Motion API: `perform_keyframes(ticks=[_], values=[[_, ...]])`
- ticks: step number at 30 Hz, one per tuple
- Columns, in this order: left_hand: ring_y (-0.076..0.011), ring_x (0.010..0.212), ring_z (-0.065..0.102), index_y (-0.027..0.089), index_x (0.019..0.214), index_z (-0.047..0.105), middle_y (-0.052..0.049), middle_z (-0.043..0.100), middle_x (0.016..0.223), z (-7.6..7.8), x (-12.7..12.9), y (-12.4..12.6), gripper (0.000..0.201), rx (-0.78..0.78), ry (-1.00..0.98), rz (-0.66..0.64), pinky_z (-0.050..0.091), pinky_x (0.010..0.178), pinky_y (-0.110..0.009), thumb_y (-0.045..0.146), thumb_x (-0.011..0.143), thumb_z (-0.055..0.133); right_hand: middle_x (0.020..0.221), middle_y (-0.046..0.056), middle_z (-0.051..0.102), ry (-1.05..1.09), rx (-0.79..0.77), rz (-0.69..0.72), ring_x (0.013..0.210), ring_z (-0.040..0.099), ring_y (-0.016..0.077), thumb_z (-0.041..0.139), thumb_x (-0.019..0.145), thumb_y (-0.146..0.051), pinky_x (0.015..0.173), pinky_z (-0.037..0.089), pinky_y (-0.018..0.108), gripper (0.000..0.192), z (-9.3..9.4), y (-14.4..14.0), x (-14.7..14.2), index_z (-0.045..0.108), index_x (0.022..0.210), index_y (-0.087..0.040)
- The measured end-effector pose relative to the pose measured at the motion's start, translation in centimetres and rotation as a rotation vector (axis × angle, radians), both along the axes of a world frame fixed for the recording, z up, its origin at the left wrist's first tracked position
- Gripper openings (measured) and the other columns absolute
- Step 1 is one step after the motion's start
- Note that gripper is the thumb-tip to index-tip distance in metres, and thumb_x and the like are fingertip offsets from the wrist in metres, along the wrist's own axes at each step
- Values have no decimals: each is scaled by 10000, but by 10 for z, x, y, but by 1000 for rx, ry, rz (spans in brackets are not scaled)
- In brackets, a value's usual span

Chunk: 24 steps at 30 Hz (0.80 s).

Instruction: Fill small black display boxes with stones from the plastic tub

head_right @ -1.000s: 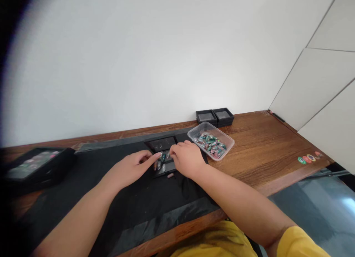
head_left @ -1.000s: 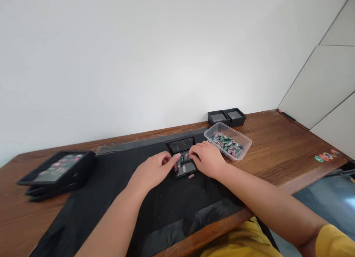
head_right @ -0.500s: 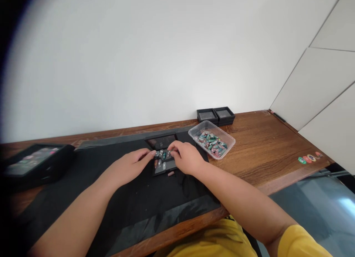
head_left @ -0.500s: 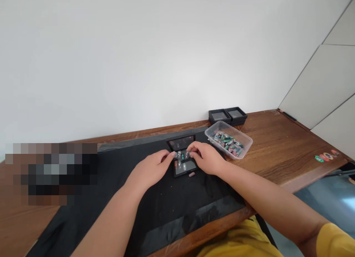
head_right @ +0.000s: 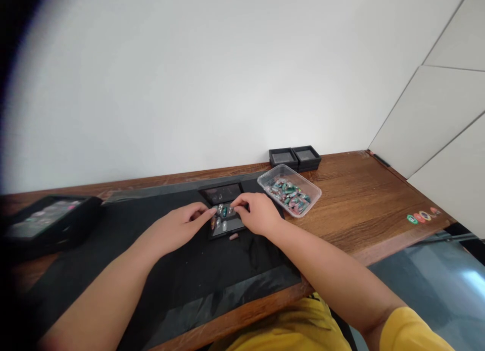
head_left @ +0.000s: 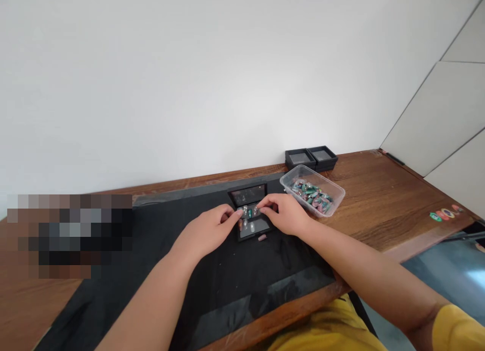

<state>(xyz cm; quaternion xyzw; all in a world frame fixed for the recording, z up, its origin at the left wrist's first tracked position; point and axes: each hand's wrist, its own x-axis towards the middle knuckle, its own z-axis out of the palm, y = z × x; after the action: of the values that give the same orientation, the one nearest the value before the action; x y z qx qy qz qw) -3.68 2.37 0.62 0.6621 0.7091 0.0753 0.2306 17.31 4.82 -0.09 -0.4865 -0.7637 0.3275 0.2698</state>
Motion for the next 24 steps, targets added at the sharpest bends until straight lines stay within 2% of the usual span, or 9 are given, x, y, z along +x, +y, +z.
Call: perform_keyframes(ticks=[11,19,24], values=[[-228,702,650,270,810,643,-22,715,773,-3,0,0,451,17,1,-9,392,603,-309,653,848,408,929,49,787,-170,52,-18,886,663,202,711,875,-125,847,467,326,86,4,-2,2,767,861,-188],[-236,712,660,265,822,643,-30,723,784,-2,0,-1,456,21,-14,-24,398,611,-315,655,846,408,1018,73,795,-230,139,44,995,668,240,681,882,-84,944,469,382,266,3,-2,6,775,1110,-184],[-238,698,662,265,825,642,-28,722,770,-3,-1,-1,461,16,-22,-25,396,606,-315,668,846,419,1019,77,796,-261,192,87,982,672,238,669,901,-93,934,479,380,201,0,0,9,812,993,-199]])
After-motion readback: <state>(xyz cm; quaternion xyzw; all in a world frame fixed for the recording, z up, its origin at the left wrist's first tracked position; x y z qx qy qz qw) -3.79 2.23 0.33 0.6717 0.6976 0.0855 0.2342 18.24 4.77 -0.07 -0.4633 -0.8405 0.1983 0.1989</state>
